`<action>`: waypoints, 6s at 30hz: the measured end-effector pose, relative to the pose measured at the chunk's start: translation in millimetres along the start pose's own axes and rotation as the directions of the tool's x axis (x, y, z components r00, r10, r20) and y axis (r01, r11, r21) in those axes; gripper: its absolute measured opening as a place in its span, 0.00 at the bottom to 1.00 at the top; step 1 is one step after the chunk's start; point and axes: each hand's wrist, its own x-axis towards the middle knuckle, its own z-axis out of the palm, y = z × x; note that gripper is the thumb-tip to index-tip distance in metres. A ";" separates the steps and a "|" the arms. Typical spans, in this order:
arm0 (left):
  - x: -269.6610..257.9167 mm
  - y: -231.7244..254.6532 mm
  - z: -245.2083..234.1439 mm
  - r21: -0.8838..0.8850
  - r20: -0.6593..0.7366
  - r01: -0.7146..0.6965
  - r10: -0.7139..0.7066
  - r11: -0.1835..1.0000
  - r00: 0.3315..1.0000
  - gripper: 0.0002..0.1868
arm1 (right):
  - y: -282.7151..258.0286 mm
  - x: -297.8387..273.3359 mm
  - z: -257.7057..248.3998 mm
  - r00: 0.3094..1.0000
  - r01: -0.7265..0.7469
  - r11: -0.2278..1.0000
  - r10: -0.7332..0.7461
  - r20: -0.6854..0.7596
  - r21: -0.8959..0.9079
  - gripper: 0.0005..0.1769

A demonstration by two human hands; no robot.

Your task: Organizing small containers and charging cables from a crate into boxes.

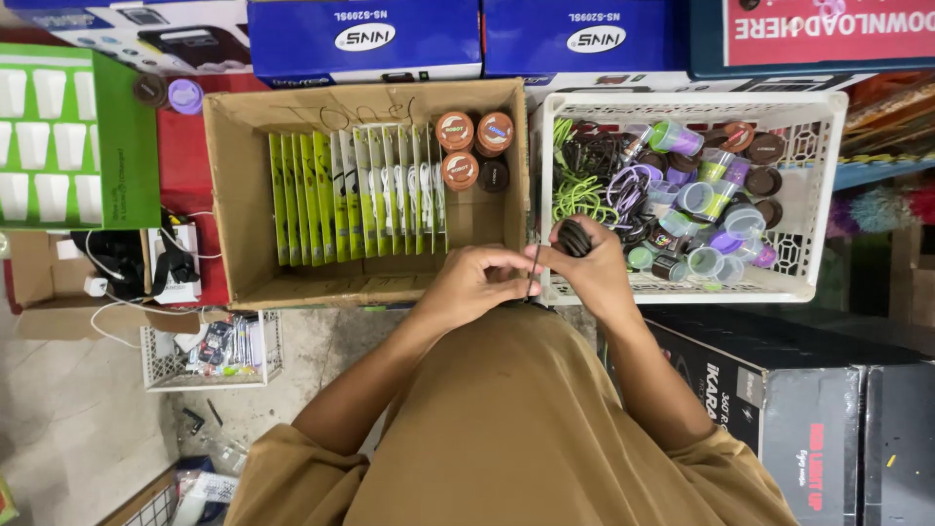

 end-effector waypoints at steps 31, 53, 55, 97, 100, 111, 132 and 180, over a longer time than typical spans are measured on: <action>-4.8 12.2 -13.1 0.274 -0.039 -0.255 0.276 0.927 0.960 0.22 | 50.6 -21.1 -5.5 0.826 -0.456 0.655 0.059 0.560 0.603 0.23; -15.7 23.4 -5.3 0.387 0.191 -0.321 0.265 0.864 0.945 0.21 | 56.5 -7.6 -18.1 0.564 -0.594 0.752 0.135 0.815 0.286 0.21; -17.6 23.2 -2.4 0.449 0.199 -0.347 0.286 0.823 0.937 0.21 | 45.8 -7.8 -16.8 0.585 -0.532 0.817 0.163 0.795 0.224 0.22; -12.2 40.8 -1.5 0.603 -0.005 -0.383 0.483 0.700 0.876 0.21 | 48.3 -29.9 -19.2 0.897 0.373 0.927 -0.371 0.242 0.039 0.14; -15.3 37.5 0.9 0.624 0.006 -0.402 0.510 0.671 0.860 0.21 | 29.6 -34.7 -21.3 0.899 0.369 0.928 -0.341 0.275 -0.055 0.12; 0.2 32.7 1.8 0.437 -0.010 -0.441 0.494 0.784 0.869 0.15 | 75.7 -28.5 -31.3 0.848 0.476 0.878 -0.447 0.285 -0.040 0.12; -20.5 -55.7 50.8 -0.383 -0.049 -0.077 0.062 0.920 0.997 0.10 | 62.6 -22.2 -11.4 0.878 0.478 0.875 -0.476 0.051 -0.080 0.12; -46.2 23.4 21.2 -0.121 -0.217 -0.230 0.200 0.966 0.955 0.21 | 53.8 -35.9 -30.7 0.969 0.137 0.974 -0.170 0.181 0.182 0.09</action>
